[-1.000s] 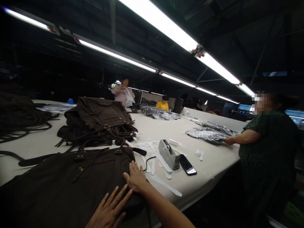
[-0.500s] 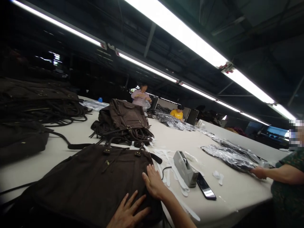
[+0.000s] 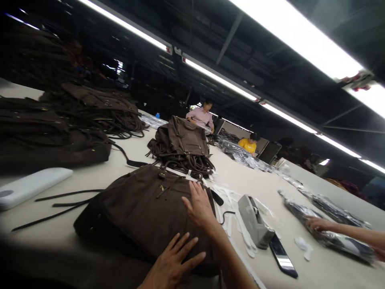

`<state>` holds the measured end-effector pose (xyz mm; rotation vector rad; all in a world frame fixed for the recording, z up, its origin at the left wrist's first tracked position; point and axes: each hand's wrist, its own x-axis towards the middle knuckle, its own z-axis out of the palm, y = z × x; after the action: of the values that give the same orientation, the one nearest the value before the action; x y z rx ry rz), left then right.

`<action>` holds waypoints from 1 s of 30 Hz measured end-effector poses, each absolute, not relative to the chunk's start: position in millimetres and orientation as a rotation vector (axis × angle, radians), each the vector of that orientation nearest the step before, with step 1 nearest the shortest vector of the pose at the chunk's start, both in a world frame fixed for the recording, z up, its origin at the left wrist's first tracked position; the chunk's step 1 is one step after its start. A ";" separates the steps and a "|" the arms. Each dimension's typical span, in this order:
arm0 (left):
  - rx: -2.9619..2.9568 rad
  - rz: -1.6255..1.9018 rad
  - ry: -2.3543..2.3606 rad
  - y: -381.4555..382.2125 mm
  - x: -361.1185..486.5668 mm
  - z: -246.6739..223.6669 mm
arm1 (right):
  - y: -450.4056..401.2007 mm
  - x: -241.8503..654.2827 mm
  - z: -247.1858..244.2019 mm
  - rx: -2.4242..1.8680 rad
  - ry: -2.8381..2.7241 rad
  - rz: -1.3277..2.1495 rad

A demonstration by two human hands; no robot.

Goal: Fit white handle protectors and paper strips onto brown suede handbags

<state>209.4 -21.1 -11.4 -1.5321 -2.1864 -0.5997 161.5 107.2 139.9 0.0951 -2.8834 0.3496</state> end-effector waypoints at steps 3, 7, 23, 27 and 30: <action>-1.610 -0.690 -2.284 -43.1 220.3 20.5 | 64.1 113.8 151.6 0.506 -2.753 0.508; -1.046 -0.943 -2.078 -102.1 215.4 94.8 | 22.2 47.0 132.8 0.758 -2.744 0.534; 0.159 -0.551 -2.484 -172.1 148.4 87.8 | -20.2 -55.2 91.1 1.045 -2.816 0.570; 0.206 -0.500 -2.565 -179.9 148.3 84.5 | -17.6 -56.3 82.1 0.928 -2.771 0.647; 0.281 -0.642 -2.619 -186.9 145.5 80.2 | -23.2 -57.4 76.5 0.867 -2.761 0.695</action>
<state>145.5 -186.9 80.2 0.2809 -2.6193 -0.6415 -57.4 -23.2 76.5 0.8674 -2.7610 0.6948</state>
